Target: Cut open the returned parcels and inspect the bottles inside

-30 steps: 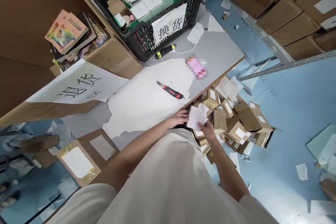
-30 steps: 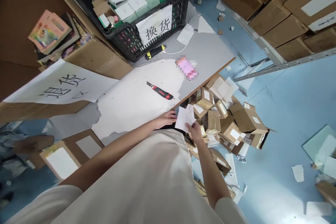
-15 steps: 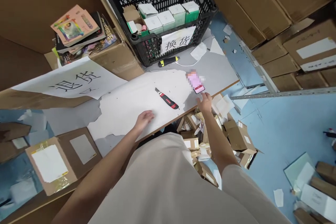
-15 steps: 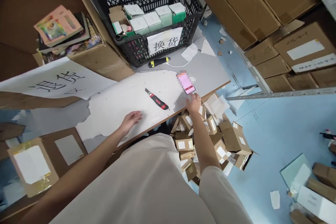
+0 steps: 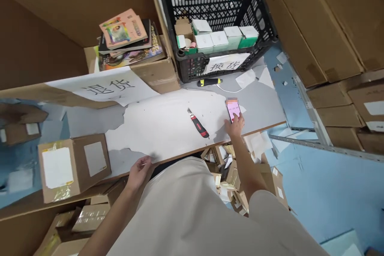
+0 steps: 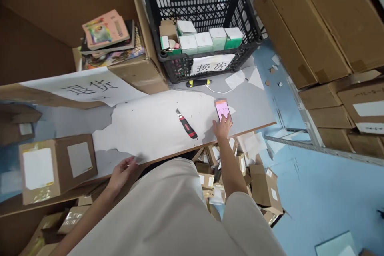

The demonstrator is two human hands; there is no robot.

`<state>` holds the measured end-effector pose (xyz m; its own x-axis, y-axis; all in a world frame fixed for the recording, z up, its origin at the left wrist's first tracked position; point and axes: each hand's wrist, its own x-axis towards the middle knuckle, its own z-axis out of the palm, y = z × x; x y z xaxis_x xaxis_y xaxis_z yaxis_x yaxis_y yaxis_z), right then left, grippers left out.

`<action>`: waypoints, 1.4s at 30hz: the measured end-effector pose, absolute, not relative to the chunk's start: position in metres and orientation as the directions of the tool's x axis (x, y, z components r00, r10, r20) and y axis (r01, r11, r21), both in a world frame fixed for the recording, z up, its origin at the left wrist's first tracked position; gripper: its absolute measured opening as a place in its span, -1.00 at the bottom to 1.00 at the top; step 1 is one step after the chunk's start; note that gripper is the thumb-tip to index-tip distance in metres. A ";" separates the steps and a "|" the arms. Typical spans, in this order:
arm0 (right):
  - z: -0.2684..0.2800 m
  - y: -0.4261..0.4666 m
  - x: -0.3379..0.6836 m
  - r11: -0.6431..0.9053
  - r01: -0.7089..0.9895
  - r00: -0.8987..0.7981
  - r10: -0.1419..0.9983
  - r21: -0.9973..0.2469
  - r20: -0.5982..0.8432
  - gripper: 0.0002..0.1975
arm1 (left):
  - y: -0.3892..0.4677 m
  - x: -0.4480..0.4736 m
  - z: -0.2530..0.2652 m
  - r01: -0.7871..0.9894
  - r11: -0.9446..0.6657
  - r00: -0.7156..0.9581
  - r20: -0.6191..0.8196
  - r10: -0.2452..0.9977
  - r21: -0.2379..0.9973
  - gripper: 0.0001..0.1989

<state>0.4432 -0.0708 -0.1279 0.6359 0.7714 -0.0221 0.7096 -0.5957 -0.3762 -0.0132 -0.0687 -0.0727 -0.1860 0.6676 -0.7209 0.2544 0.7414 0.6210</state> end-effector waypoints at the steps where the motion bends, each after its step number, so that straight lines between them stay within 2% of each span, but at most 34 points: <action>1: -0.123 -0.065 0.437 -0.557 0.732 0.605 0.796 -0.392 -0.001 -0.49 | -0.071 -0.016 -0.069 0.240 0.735 -0.205 -0.707 0.677 0.634 -0.46; 5: -0.103 -0.021 0.393 -0.261 0.828 0.340 0.938 -0.496 0.074 -0.54 | -0.092 -0.036 -0.052 0.098 0.741 -0.369 -0.667 0.647 0.664 -0.39; 8: -0.094 0.028 0.329 0.037 0.784 -0.010 0.999 -0.620 0.047 -0.58 | -0.114 -0.063 -0.047 -0.080 0.731 -0.537 -0.647 0.541 0.677 -0.41; 11: -0.083 0.068 0.239 0.248 0.636 -0.412 0.910 -0.731 -0.051 -0.63 | -0.134 -0.099 -0.045 -0.252 0.682 -0.669 -0.633 0.390 0.687 -0.45; 13: -0.074 0.086 0.173 0.297 0.541 -0.594 0.797 -0.787 -0.107 -0.63 | -0.141 -0.122 -0.043 -0.350 0.624 -0.698 -0.639 0.324 0.699 -0.52; 17: -0.060 0.113 0.041 0.249 0.431 -0.689 0.712 -0.867 -0.138 -0.48 | -0.129 -0.157 -0.033 -0.491 0.462 -0.677 -0.658 0.331 0.738 -0.52; 20: -0.054 0.127 -0.040 0.125 0.396 -0.659 0.728 -0.910 -0.187 -0.44 | -0.109 -0.172 -0.025 -0.541 0.379 -0.656 -0.659 0.368 0.751 -0.39; 23: -0.052 0.130 -0.088 0.013 0.369 -0.613 0.755 -0.929 -0.233 -0.47 | -0.096 -0.181 -0.020 -0.534 0.364 -0.634 -0.646 0.425 0.763 -0.28; 26: -0.054 0.120 -0.092 -0.022 0.380 -0.561 0.790 -0.925 -0.249 -0.53 | -0.097 -0.186 -0.019 -0.486 0.371 -0.612 -0.611 0.502 0.791 -0.27; 29: -0.052 0.093 -0.049 -0.023 0.359 -0.475 0.857 -0.933 -0.203 -0.59 | -0.099 -0.186 -0.016 -0.413 0.361 -0.612 -0.548 0.570 0.836 -0.32; 31: -0.045 0.062 -0.003 -0.032 0.286 -0.372 0.917 -0.958 -0.142 -0.63 | -0.093 -0.181 -0.014 -0.349 0.331 -0.591 -0.480 0.648 0.877 -0.34; 34: -0.034 0.006 0.069 -0.123 0.242 -0.101 0.983 -0.962 -0.151 -0.65 | -0.074 -0.158 -0.011 -0.241 0.303 -0.483 -0.384 0.787 0.922 -0.35; 38: -0.034 -0.056 0.143 -0.261 0.232 0.247 0.947 -0.937 -0.203 -0.61 | -0.042 -0.108 -0.016 -0.178 0.352 -0.224 -0.386 0.895 0.919 -0.42; 42: -0.048 -0.084 0.181 -0.344 0.240 0.393 0.889 -0.908 -0.233 -0.57 | -0.024 -0.067 -0.030 -0.128 0.423 -0.049 -0.432 0.901 0.897 -0.46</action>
